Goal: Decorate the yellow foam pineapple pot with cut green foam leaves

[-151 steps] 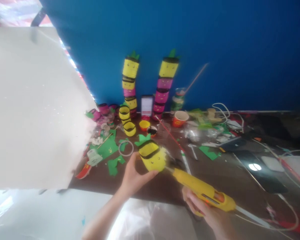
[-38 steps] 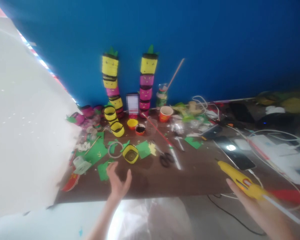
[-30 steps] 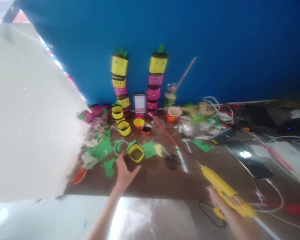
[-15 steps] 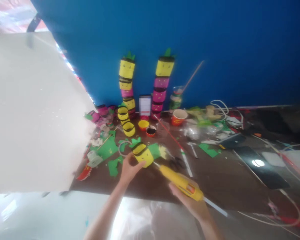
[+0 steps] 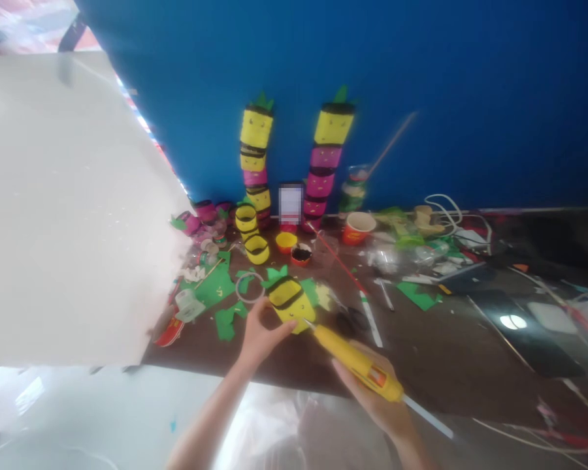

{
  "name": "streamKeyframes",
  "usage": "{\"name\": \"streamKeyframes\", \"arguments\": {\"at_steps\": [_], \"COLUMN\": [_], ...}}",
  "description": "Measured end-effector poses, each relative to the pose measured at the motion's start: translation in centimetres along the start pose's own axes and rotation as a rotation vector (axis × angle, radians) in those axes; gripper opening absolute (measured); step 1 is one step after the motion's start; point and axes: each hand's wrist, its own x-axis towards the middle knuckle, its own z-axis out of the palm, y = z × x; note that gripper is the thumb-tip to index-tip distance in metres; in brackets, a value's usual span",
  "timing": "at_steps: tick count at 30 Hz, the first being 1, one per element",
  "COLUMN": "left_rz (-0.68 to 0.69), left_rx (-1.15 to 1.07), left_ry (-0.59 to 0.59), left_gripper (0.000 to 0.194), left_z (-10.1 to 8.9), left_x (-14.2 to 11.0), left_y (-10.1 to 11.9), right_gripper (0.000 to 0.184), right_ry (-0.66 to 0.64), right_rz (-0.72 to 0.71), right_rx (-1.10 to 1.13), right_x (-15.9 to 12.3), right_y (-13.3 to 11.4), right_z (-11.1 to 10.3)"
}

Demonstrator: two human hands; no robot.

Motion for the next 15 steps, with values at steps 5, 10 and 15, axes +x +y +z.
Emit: {"name": "streamKeyframes", "arguments": {"at_steps": [5,10,15], "left_rz": [0.013,0.069,0.210], "left_rx": [0.012,0.147,0.339], "left_ry": [-0.009,0.077,0.270], "left_gripper": [0.047,0.051,0.058], "left_z": [-0.1,-0.1,0.2], "left_x": [-0.1,-0.3,-0.5], "left_y": [0.1,-0.3,-1.3], "right_gripper": [0.022,0.027,0.026], "right_ry": [-0.022,-0.033,0.031], "right_rz": [0.010,0.009,-0.029], "right_rx": [-0.016,-0.051,-0.128], "right_x": [0.0,-0.1,0.0], "right_y": [-0.3,-0.7,-1.3], "right_z": [0.1,0.2,0.6]}}
